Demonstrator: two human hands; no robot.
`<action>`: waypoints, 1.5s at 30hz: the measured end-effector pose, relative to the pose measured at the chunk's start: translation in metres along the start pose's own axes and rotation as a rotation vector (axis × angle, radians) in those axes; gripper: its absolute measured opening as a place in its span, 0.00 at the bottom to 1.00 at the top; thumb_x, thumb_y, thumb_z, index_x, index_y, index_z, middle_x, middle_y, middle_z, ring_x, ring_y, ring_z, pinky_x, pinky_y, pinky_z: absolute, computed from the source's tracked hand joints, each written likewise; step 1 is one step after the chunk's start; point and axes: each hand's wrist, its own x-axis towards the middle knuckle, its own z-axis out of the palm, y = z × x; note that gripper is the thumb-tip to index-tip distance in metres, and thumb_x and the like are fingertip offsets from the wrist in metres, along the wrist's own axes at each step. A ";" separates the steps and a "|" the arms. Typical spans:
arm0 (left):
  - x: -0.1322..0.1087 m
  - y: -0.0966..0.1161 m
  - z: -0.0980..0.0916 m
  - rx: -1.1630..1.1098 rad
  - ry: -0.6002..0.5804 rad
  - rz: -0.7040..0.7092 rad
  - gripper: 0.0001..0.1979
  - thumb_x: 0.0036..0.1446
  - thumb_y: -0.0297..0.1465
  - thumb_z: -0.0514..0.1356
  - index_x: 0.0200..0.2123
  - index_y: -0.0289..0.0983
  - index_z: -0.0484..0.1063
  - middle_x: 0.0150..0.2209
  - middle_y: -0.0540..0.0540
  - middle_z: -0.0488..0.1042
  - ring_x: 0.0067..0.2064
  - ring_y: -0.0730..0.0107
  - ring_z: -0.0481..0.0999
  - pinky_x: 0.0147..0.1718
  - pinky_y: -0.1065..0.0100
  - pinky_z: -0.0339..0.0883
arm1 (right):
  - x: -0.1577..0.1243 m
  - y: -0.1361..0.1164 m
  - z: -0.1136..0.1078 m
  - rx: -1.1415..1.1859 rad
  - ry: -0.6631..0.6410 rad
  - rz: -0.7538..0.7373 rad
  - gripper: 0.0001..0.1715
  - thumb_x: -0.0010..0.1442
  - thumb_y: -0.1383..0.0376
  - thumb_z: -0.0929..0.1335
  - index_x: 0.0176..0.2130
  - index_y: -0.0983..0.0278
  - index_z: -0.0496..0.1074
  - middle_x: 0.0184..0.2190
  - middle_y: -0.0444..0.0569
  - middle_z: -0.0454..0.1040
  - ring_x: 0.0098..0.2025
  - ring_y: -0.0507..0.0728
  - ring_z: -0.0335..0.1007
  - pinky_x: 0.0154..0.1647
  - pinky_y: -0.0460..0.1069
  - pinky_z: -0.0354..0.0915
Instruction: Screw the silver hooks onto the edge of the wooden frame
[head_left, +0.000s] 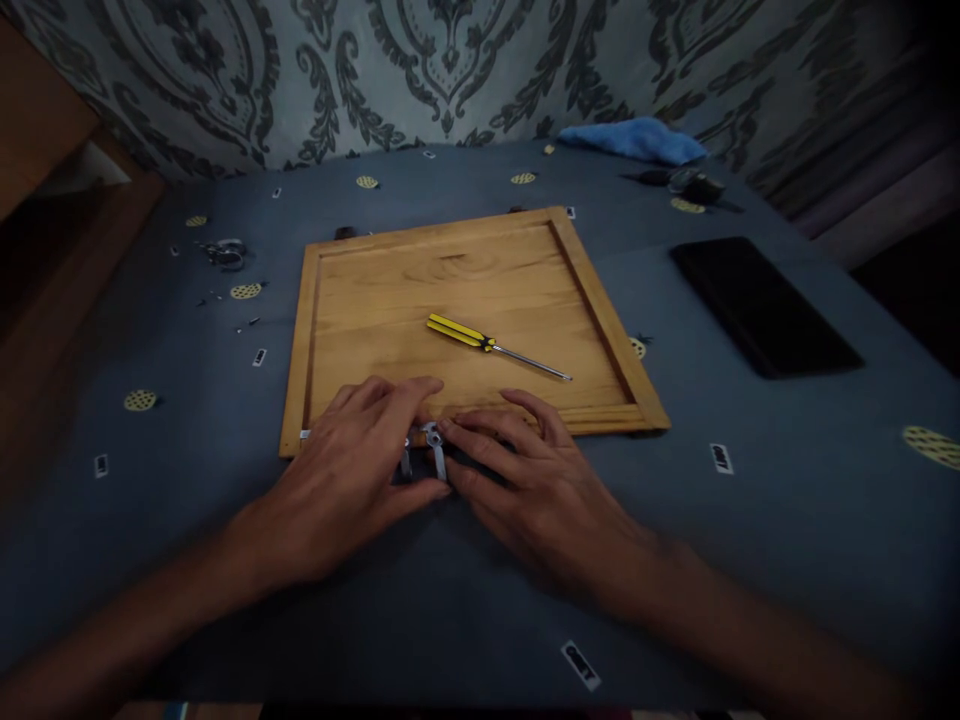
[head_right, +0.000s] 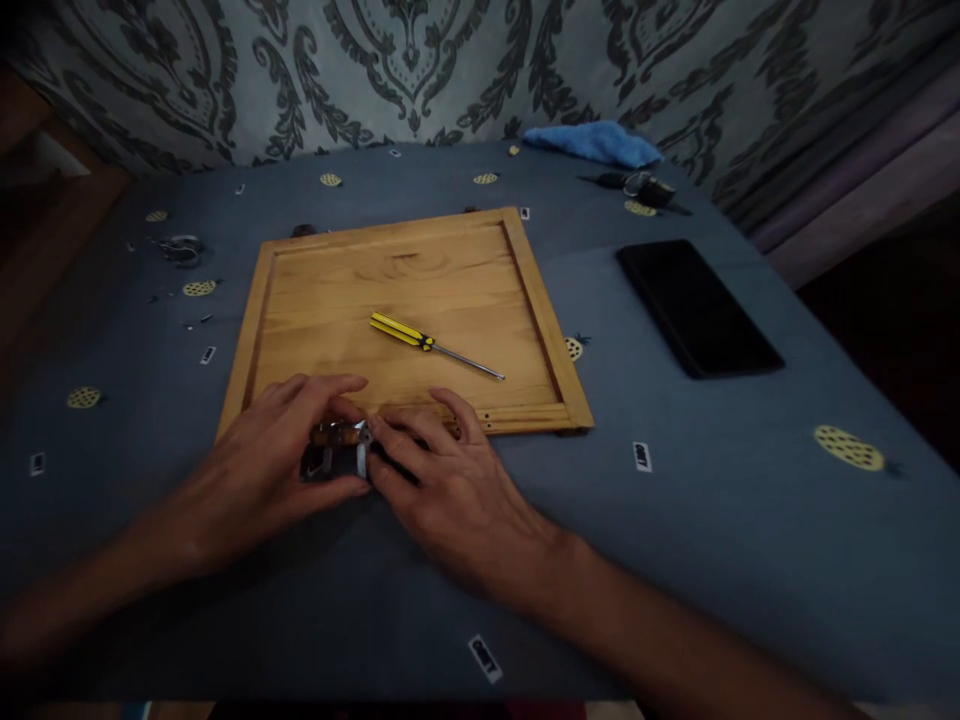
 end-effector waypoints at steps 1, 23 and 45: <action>0.000 0.000 0.000 -0.002 0.002 -0.004 0.36 0.56 0.34 0.70 0.63 0.42 0.56 0.50 0.45 0.74 0.53 0.56 0.72 0.51 0.57 0.69 | 0.000 0.000 0.001 0.001 0.000 -0.001 0.10 0.68 0.69 0.68 0.47 0.61 0.77 0.53 0.49 0.79 0.55 0.59 0.71 0.65 0.65 0.59; 0.002 0.002 -0.002 0.002 -0.025 0.017 0.34 0.56 0.36 0.70 0.61 0.41 0.58 0.50 0.45 0.75 0.53 0.56 0.72 0.50 0.57 0.69 | 0.001 -0.001 0.001 0.028 -0.004 0.020 0.10 0.69 0.69 0.67 0.48 0.62 0.77 0.53 0.48 0.79 0.55 0.59 0.71 0.65 0.64 0.58; 0.000 0.001 0.004 -0.122 -0.012 -0.094 0.34 0.54 0.32 0.71 0.59 0.49 0.60 0.49 0.50 0.73 0.52 0.57 0.73 0.49 0.55 0.70 | 0.001 0.006 -0.011 0.137 0.145 0.061 0.08 0.69 0.70 0.66 0.38 0.62 0.74 0.36 0.43 0.81 0.46 0.55 0.76 0.64 0.61 0.61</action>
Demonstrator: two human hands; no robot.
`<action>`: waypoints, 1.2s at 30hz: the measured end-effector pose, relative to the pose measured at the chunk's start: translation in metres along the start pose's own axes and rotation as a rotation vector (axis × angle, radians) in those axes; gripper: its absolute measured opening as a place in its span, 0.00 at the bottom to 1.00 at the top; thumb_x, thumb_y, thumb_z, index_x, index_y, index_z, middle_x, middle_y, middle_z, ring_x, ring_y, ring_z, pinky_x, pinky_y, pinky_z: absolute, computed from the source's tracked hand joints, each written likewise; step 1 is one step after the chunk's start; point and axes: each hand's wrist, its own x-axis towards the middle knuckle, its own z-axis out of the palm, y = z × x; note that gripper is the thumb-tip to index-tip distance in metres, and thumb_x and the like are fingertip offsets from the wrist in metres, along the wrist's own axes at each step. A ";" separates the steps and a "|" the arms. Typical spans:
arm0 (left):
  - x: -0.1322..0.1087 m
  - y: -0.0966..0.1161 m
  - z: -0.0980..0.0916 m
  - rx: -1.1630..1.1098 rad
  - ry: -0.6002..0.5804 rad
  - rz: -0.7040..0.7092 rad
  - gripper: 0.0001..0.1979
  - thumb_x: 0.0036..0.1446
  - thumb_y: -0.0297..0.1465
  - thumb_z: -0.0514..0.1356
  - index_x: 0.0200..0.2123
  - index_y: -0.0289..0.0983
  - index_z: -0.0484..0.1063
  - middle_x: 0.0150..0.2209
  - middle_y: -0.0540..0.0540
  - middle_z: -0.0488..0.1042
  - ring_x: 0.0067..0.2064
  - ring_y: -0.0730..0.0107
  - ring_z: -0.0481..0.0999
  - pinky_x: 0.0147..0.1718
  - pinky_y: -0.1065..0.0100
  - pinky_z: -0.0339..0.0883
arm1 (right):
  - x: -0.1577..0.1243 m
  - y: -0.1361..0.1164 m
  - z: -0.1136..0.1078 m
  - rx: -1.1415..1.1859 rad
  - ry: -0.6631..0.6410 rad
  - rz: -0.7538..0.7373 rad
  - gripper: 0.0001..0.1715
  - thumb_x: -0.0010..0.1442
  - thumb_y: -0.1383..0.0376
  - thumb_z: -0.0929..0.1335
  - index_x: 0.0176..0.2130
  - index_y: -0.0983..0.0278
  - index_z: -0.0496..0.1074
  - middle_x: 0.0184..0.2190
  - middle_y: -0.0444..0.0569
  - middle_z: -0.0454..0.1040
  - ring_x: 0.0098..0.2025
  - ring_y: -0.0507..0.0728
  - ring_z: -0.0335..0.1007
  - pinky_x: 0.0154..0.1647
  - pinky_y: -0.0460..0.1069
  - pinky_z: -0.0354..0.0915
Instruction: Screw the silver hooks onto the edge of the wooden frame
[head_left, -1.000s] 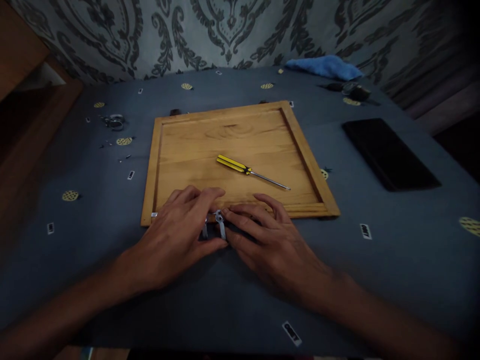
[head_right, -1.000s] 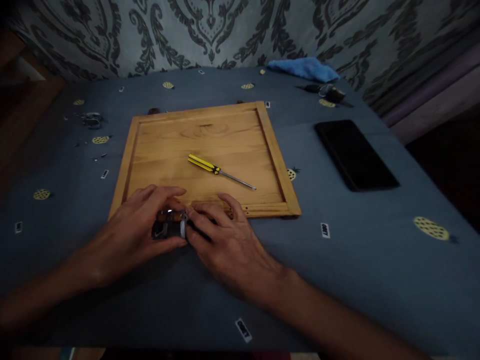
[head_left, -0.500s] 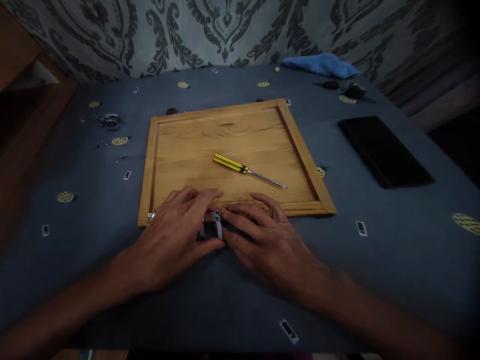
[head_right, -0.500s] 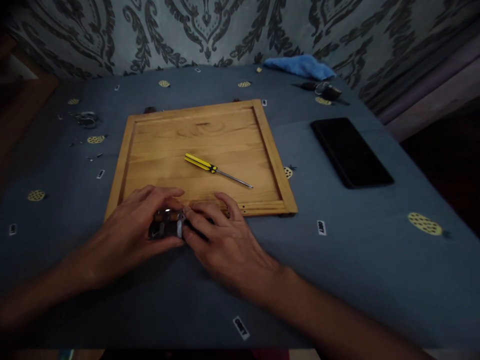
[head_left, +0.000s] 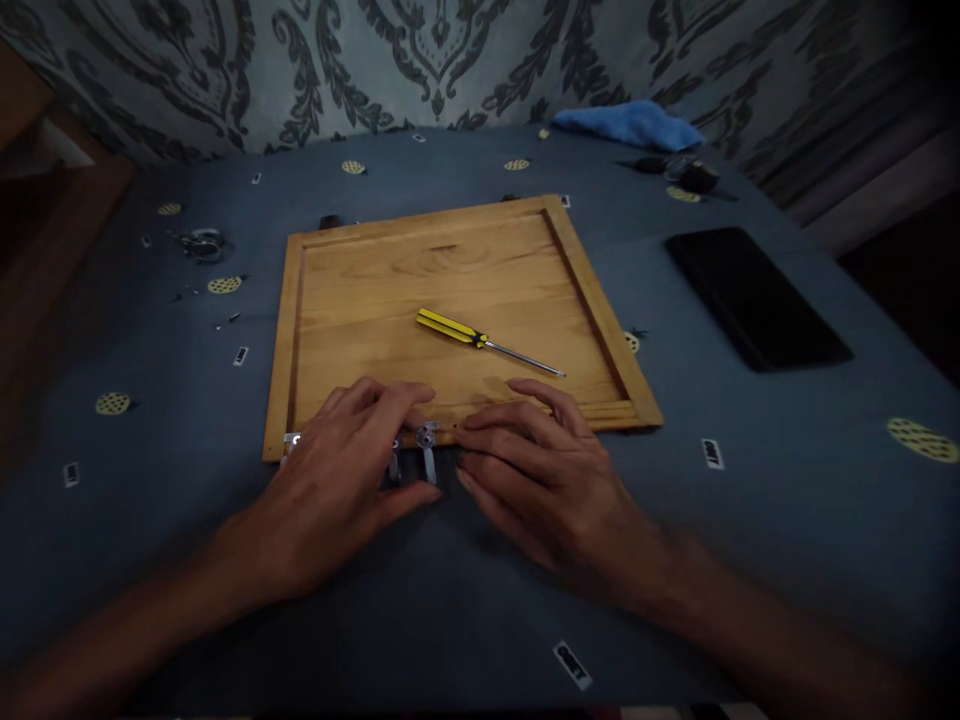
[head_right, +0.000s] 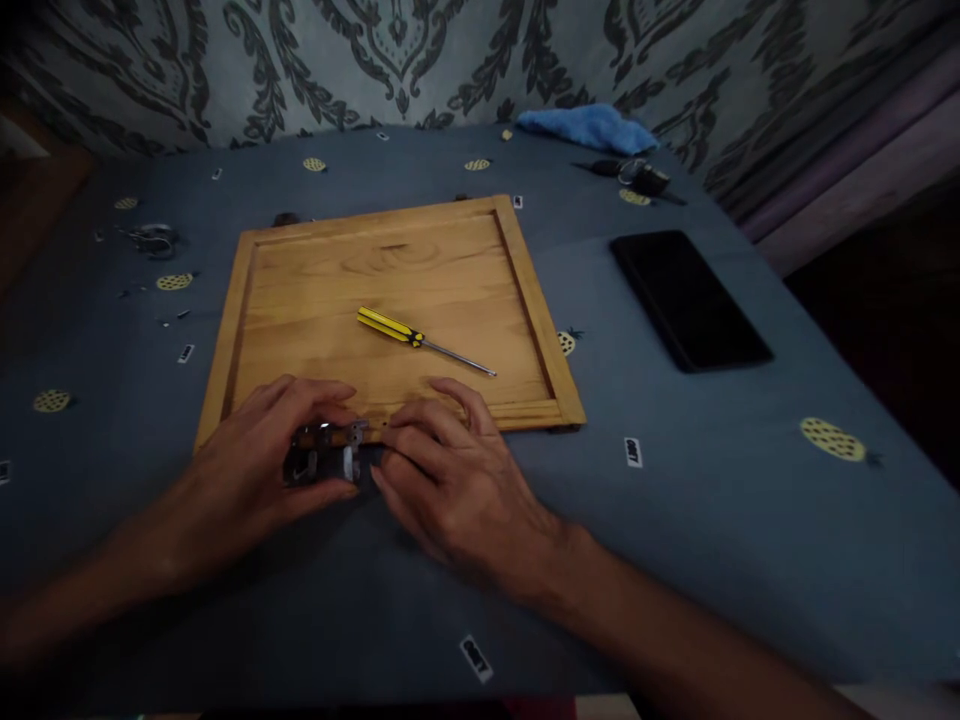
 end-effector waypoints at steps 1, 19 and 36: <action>0.000 0.000 0.000 0.001 -0.002 -0.002 0.33 0.54 0.32 0.71 0.59 0.49 0.60 0.49 0.50 0.73 0.52 0.57 0.73 0.49 0.55 0.70 | 0.000 0.000 -0.001 -0.001 -0.003 0.002 0.08 0.69 0.70 0.66 0.38 0.62 0.74 0.36 0.44 0.81 0.46 0.55 0.76 0.64 0.61 0.61; 0.000 0.002 -0.004 0.007 -0.041 -0.012 0.32 0.56 0.33 0.70 0.58 0.50 0.59 0.51 0.51 0.73 0.53 0.58 0.72 0.49 0.57 0.70 | -0.003 0.002 0.005 -0.030 0.011 -0.029 0.07 0.69 0.69 0.67 0.41 0.64 0.76 0.45 0.46 0.83 0.50 0.57 0.75 0.64 0.61 0.64; 0.001 0.000 -0.008 0.016 -0.059 0.007 0.27 0.57 0.33 0.69 0.55 0.49 0.60 0.51 0.49 0.72 0.52 0.56 0.73 0.49 0.54 0.71 | 0.002 0.002 0.002 0.027 -0.141 0.014 0.13 0.70 0.69 0.64 0.38 0.63 0.78 0.52 0.52 0.80 0.58 0.59 0.72 0.66 0.63 0.63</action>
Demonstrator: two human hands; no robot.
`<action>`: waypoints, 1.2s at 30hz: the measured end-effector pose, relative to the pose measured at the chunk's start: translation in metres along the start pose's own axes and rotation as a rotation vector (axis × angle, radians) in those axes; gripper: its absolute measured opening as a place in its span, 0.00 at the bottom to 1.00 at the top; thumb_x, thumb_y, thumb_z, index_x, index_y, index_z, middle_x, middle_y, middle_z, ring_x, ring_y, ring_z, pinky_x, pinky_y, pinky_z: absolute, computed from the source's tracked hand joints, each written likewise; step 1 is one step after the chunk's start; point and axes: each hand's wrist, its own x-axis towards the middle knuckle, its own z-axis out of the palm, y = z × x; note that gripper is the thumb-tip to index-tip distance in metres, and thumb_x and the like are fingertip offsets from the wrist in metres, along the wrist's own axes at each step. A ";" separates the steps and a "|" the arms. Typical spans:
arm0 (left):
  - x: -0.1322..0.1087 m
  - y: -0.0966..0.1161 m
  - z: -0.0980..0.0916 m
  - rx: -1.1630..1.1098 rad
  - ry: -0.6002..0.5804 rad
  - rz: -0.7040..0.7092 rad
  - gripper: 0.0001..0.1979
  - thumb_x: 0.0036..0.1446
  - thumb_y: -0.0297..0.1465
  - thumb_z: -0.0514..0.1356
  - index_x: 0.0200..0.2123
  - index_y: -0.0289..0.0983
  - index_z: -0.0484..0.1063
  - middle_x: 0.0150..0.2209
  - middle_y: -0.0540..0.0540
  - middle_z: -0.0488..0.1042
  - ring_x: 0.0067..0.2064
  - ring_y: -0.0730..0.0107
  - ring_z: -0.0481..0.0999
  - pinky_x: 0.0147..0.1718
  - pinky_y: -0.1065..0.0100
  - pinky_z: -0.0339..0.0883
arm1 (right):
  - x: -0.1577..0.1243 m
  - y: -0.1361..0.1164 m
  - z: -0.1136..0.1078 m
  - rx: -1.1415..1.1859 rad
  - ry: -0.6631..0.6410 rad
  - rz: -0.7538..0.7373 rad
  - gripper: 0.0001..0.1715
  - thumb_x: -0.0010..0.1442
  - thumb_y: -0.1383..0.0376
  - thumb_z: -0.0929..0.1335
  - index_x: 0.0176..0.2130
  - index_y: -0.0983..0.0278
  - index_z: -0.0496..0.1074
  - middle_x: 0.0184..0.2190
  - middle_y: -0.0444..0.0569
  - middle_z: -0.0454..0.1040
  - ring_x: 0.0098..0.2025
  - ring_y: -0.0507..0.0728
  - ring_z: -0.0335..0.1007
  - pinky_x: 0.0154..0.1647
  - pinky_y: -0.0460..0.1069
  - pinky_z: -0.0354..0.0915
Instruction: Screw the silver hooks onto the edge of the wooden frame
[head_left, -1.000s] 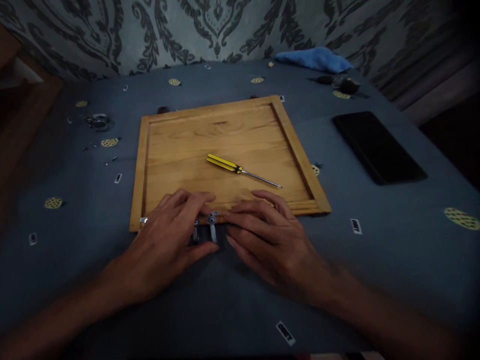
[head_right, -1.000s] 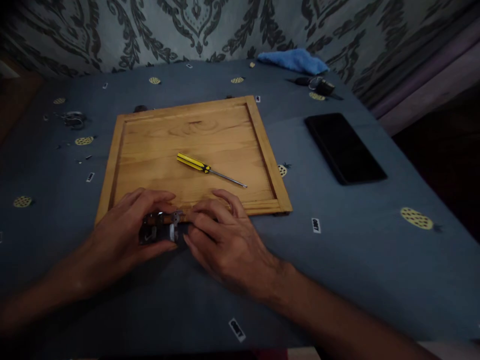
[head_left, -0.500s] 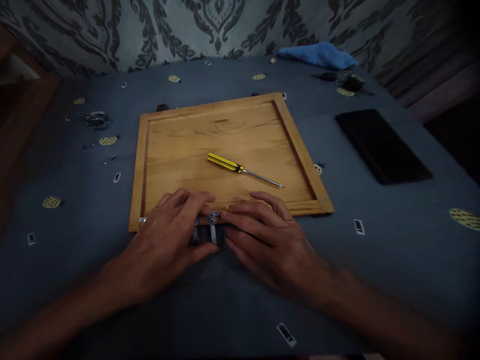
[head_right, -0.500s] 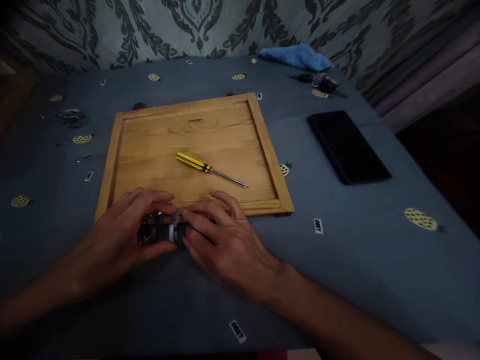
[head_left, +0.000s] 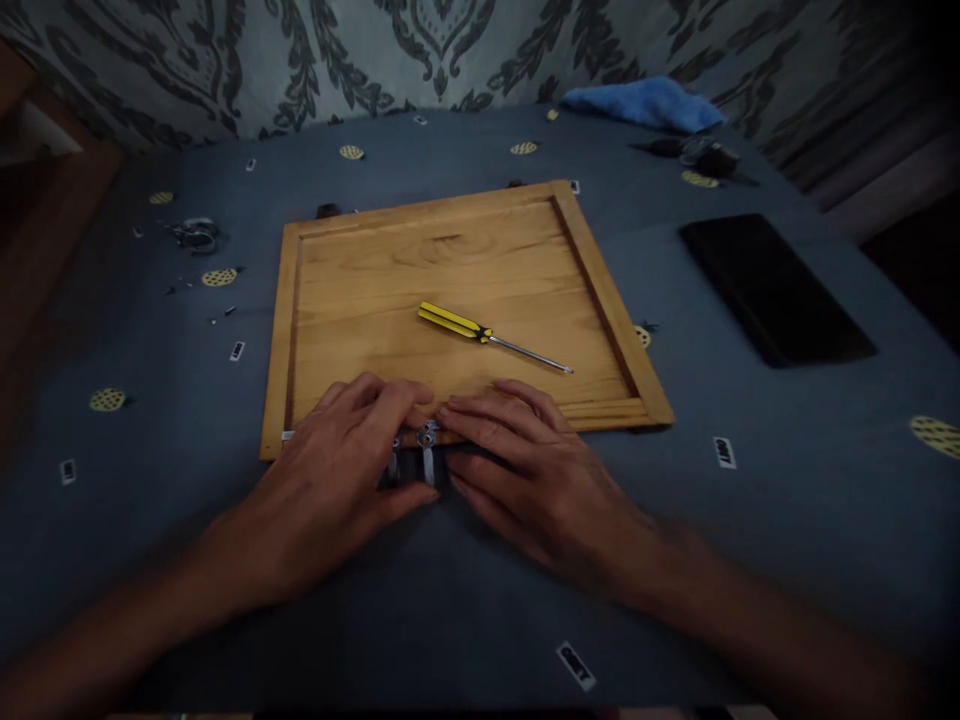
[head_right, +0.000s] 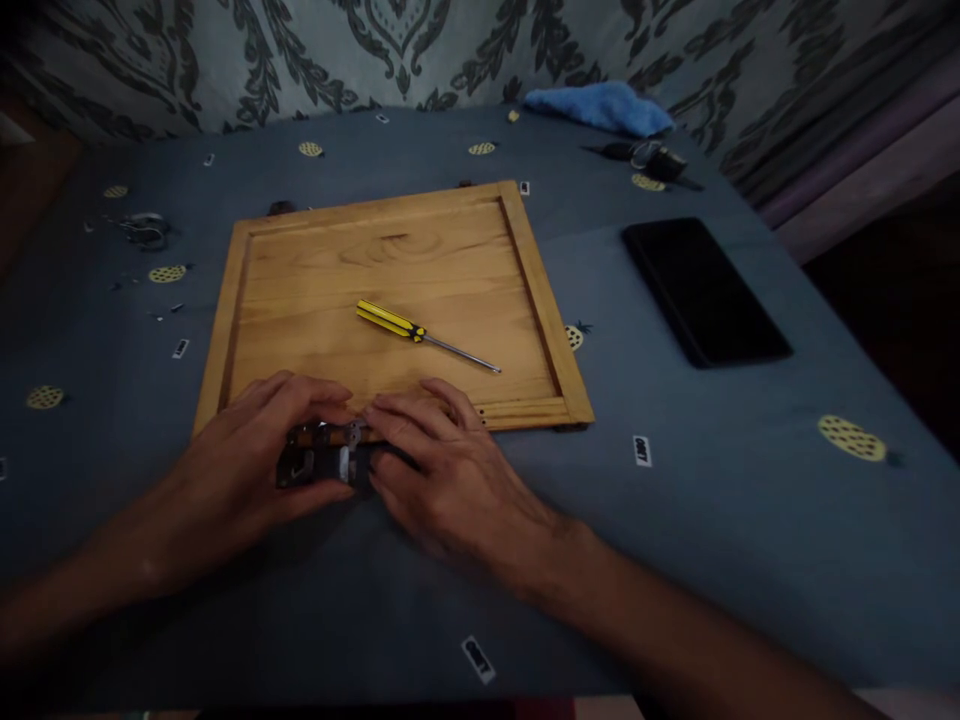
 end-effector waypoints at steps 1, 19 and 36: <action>0.000 0.000 0.000 0.000 0.002 -0.003 0.27 0.56 0.33 0.69 0.54 0.49 0.60 0.50 0.49 0.72 0.52 0.55 0.73 0.48 0.53 0.71 | 0.000 0.000 0.000 0.005 -0.001 0.004 0.12 0.70 0.69 0.65 0.38 0.63 0.78 0.52 0.52 0.80 0.58 0.59 0.72 0.66 0.64 0.63; -0.003 0.003 0.005 -0.027 0.011 -0.022 0.26 0.57 0.35 0.69 0.54 0.48 0.61 0.50 0.49 0.72 0.51 0.56 0.73 0.47 0.54 0.72 | 0.002 0.001 -0.001 0.026 0.010 0.000 0.14 0.71 0.68 0.63 0.38 0.59 0.77 0.47 0.45 0.82 0.52 0.57 0.73 0.64 0.63 0.61; -0.003 0.005 0.003 -0.008 -0.006 -0.018 0.26 0.57 0.34 0.69 0.53 0.48 0.60 0.51 0.50 0.71 0.52 0.56 0.72 0.48 0.54 0.70 | 0.001 0.006 0.004 -0.031 0.054 -0.061 0.17 0.74 0.69 0.60 0.40 0.63 0.76 0.47 0.48 0.82 0.49 0.56 0.73 0.60 0.56 0.65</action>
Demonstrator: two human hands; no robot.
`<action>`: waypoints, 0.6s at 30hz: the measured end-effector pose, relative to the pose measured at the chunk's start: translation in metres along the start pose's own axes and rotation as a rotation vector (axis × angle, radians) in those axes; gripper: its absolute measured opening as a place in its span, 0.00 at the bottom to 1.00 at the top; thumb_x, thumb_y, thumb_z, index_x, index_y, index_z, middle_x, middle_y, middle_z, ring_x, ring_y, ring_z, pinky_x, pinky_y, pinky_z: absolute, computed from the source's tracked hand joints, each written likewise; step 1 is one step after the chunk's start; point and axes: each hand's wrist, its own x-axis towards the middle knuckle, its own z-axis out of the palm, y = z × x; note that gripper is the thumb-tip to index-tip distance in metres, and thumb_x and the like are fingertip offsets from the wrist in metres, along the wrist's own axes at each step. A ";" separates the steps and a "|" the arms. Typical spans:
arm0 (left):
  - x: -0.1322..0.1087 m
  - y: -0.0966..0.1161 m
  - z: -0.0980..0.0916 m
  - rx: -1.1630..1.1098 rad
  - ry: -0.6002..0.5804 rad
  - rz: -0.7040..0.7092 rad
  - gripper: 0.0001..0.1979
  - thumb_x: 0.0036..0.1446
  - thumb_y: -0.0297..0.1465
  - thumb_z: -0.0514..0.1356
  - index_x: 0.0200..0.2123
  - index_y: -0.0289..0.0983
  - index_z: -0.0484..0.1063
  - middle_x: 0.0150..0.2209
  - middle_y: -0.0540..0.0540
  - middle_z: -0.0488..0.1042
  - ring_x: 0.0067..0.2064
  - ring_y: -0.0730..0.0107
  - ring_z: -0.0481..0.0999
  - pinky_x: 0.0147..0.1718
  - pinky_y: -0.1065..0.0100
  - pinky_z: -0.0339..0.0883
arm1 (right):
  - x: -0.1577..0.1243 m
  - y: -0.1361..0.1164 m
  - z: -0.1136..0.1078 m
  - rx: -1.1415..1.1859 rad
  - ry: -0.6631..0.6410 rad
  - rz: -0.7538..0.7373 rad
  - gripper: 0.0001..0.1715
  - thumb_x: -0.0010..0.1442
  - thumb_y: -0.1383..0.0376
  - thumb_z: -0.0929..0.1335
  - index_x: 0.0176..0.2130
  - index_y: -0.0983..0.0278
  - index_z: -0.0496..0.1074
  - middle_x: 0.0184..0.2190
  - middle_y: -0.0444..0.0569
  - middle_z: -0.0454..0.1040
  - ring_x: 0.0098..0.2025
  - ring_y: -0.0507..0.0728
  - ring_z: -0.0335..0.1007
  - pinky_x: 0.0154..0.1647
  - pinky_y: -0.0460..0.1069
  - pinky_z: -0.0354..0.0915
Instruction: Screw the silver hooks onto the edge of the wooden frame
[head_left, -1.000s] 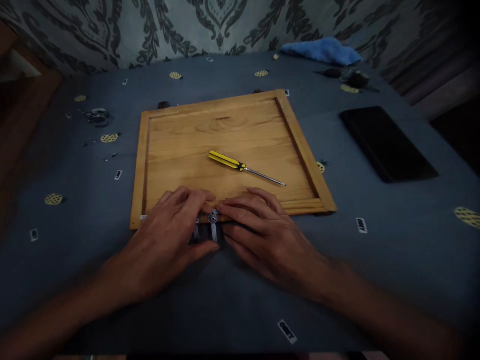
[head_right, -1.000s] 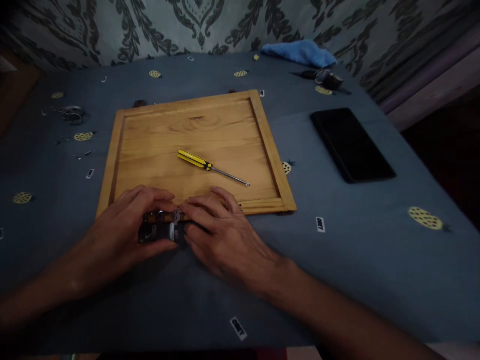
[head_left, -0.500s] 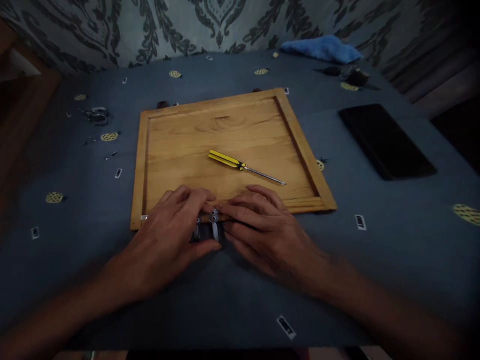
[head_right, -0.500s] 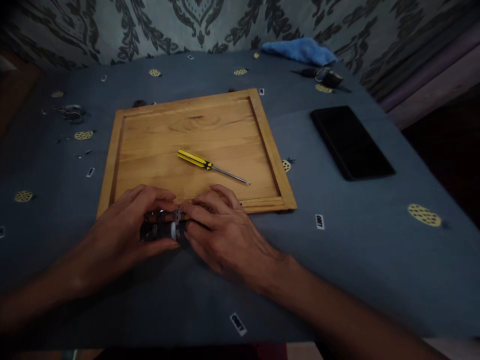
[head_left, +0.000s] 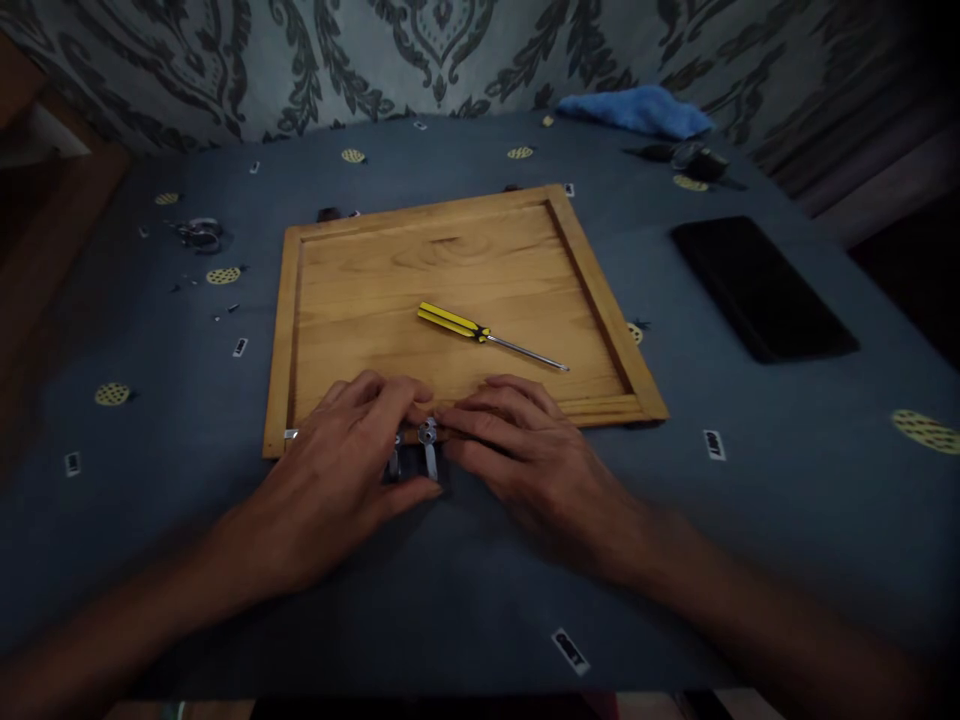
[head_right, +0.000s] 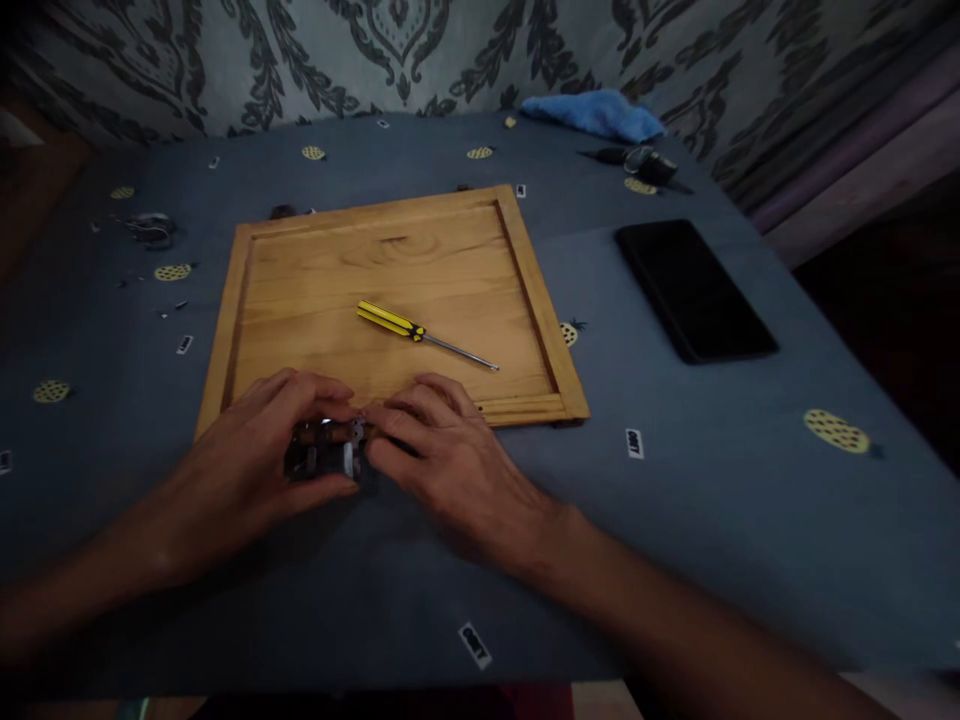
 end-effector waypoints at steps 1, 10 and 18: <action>0.000 0.000 0.000 0.001 0.001 -0.003 0.26 0.57 0.34 0.69 0.53 0.48 0.60 0.50 0.50 0.71 0.52 0.56 0.72 0.48 0.54 0.70 | 0.000 0.001 0.000 0.011 -0.005 0.002 0.18 0.74 0.71 0.59 0.41 0.64 0.76 0.47 0.49 0.82 0.49 0.56 0.73 0.60 0.56 0.65; 0.001 -0.001 0.001 0.041 0.012 0.010 0.25 0.57 0.34 0.70 0.52 0.47 0.60 0.51 0.49 0.71 0.52 0.55 0.72 0.47 0.54 0.70 | 0.002 0.004 -0.003 0.070 -0.081 -0.001 0.14 0.73 0.70 0.61 0.45 0.63 0.75 0.49 0.49 0.81 0.50 0.58 0.71 0.59 0.58 0.62; 0.000 -0.002 0.002 0.024 0.014 0.002 0.27 0.56 0.35 0.70 0.53 0.49 0.60 0.50 0.51 0.71 0.52 0.56 0.72 0.47 0.54 0.71 | 0.003 0.004 -0.002 0.014 -0.059 -0.025 0.17 0.73 0.71 0.59 0.45 0.63 0.76 0.48 0.49 0.81 0.49 0.57 0.72 0.58 0.57 0.64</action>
